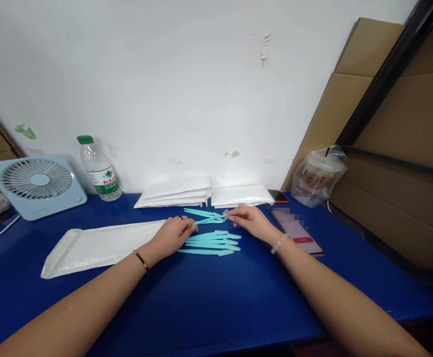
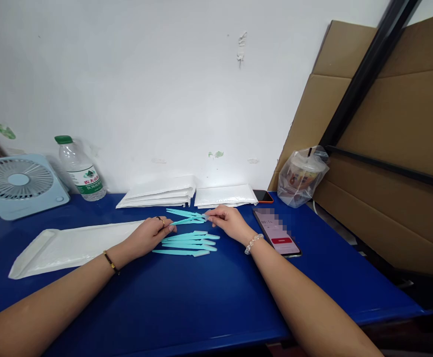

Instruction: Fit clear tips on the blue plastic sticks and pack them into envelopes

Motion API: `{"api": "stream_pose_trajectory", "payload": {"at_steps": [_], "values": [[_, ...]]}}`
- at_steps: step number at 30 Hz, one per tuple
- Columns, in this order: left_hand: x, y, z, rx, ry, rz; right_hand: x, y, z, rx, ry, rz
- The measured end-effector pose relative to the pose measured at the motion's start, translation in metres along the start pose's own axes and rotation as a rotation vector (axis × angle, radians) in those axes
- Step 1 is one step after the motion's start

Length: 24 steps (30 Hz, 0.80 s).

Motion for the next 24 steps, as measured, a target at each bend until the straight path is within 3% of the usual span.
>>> {"api": "stream_pose_trajectory", "payload": {"at_steps": [10,16,20,24], "values": [[-0.002,0.006,0.013,0.100,-0.101,-0.006,-0.006,-0.012,-0.022,-0.045,0.069,-0.174],[0.001,0.006,-0.003,0.062,0.031,0.115,0.002,0.015,0.004,-0.415,0.078,0.029],[0.005,0.000,-0.019,0.120,0.110,0.129,0.007,0.015,0.016,-0.602,0.068,-0.019],[0.006,-0.004,-0.022,0.099,0.141,0.087,0.008,0.009,0.011,-0.762,0.045,-0.047]]}}
Point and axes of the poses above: each hand's wrist, its own x-axis towards the middle knuckle, its own y-axis out of the back of the hand, z = x × y, the point moved 4 cm from there along x, towards the middle knuckle, and after that the axes turned 5 degrees about x, right-handed, at the moved point
